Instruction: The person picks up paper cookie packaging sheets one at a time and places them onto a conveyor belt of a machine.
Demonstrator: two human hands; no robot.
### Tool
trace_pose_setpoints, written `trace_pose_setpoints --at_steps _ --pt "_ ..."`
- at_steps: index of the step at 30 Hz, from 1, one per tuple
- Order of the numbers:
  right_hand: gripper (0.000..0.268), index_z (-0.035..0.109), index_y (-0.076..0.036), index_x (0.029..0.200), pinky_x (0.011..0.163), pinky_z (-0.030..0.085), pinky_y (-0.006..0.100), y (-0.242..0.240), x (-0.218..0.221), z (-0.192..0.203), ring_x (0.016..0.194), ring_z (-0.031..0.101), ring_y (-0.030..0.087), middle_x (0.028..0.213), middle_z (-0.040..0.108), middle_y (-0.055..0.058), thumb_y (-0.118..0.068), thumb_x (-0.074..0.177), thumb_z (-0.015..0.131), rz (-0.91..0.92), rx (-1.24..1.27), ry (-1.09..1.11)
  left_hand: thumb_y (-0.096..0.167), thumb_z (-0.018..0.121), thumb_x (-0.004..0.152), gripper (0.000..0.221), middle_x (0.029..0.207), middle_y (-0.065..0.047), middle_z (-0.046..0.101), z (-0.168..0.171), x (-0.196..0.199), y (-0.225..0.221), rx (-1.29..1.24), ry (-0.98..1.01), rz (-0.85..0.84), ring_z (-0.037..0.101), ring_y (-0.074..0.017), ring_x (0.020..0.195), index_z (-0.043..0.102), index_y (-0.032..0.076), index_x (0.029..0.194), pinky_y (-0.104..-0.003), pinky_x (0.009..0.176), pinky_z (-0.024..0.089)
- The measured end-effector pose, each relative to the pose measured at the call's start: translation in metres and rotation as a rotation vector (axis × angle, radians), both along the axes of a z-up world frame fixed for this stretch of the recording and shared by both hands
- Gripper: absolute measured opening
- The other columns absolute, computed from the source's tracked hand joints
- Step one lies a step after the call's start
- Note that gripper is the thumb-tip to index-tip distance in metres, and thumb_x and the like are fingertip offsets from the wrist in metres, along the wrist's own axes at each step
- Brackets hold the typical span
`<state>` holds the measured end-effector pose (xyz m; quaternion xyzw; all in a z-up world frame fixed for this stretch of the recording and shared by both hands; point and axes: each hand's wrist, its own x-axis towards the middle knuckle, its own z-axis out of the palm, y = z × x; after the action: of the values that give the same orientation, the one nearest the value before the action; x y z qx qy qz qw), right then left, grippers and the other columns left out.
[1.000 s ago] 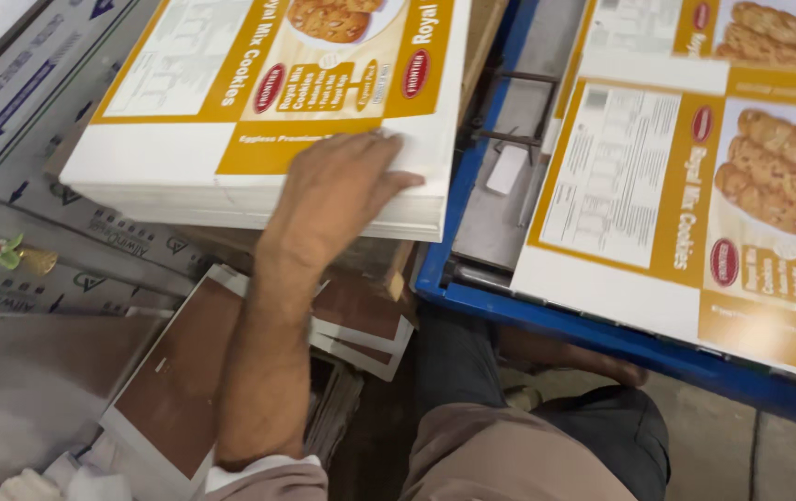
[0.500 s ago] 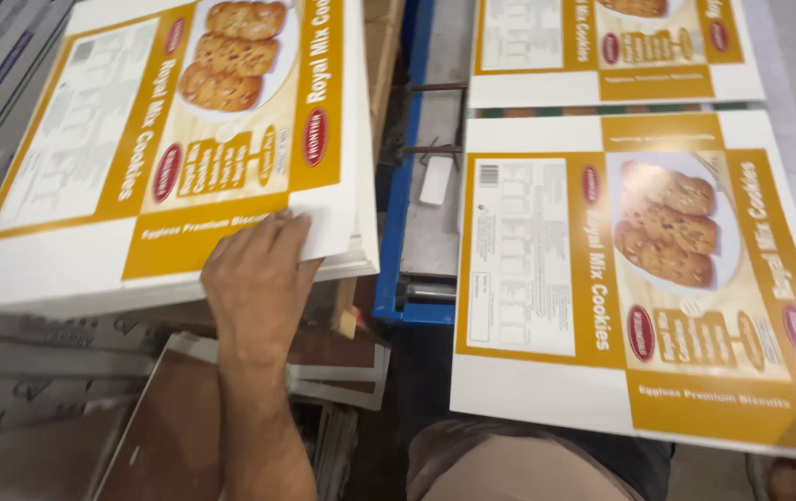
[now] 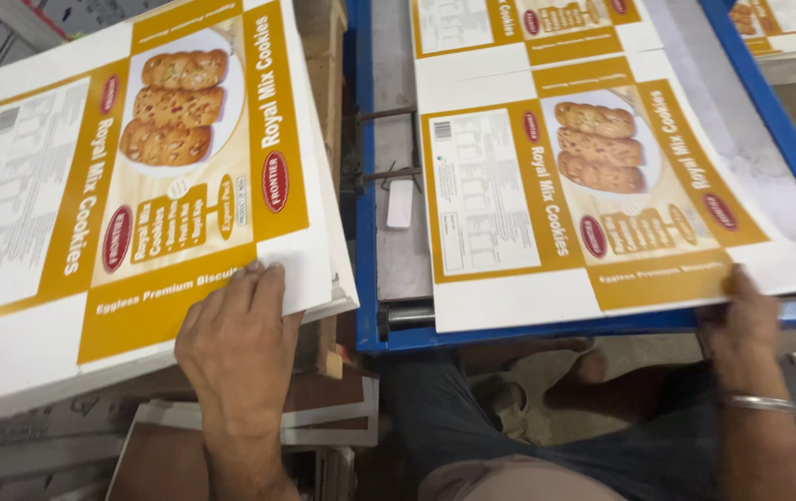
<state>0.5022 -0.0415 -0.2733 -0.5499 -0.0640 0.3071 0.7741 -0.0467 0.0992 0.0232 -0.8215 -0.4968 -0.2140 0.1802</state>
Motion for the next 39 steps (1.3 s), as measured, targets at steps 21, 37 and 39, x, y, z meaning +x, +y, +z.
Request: trace_pose_setpoints --at_steps 21,37,39 --pt "0.045 0.063 0.005 0.127 0.083 0.062 0.047 -0.126 -0.168 -0.040 0.105 0.074 0.034 0.118 0.074 0.021 -0.026 0.096 0.054 0.642 -0.193 0.444 0.027 0.084 0.069 0.057 0.118 -0.009 0.074 0.015 -0.016 0.009 -0.238 0.090 0.039 0.068 -0.0287 0.108 0.073 0.011 0.122 -0.041 0.094 0.053" --pt "0.062 0.042 -0.005 0.151 0.106 0.055 0.042 0.023 -0.199 0.150 0.134 0.059 0.027 0.152 0.053 0.013 -0.025 0.098 0.066 1.217 0.327 -0.127 -0.002 0.059 0.079 0.056 0.134 -0.020 0.067 0.000 0.065 -0.006 -0.033 -0.217 -0.215 0.061 -0.0368 0.124 0.061 -0.004 0.135 -0.048 0.109 0.050" --pt "0.065 0.039 -0.004 0.153 0.105 0.054 0.044 0.027 -0.223 0.174 0.134 0.058 0.027 0.151 0.052 0.013 -0.025 0.097 0.066 1.121 0.409 0.161 0.042 0.076 0.082 0.075 0.133 -0.027 0.061 -0.018 0.131 -0.033 -0.235 -0.025 -0.329 0.053 -0.0430 0.126 0.056 -0.009 0.133 -0.057 0.110 0.036"
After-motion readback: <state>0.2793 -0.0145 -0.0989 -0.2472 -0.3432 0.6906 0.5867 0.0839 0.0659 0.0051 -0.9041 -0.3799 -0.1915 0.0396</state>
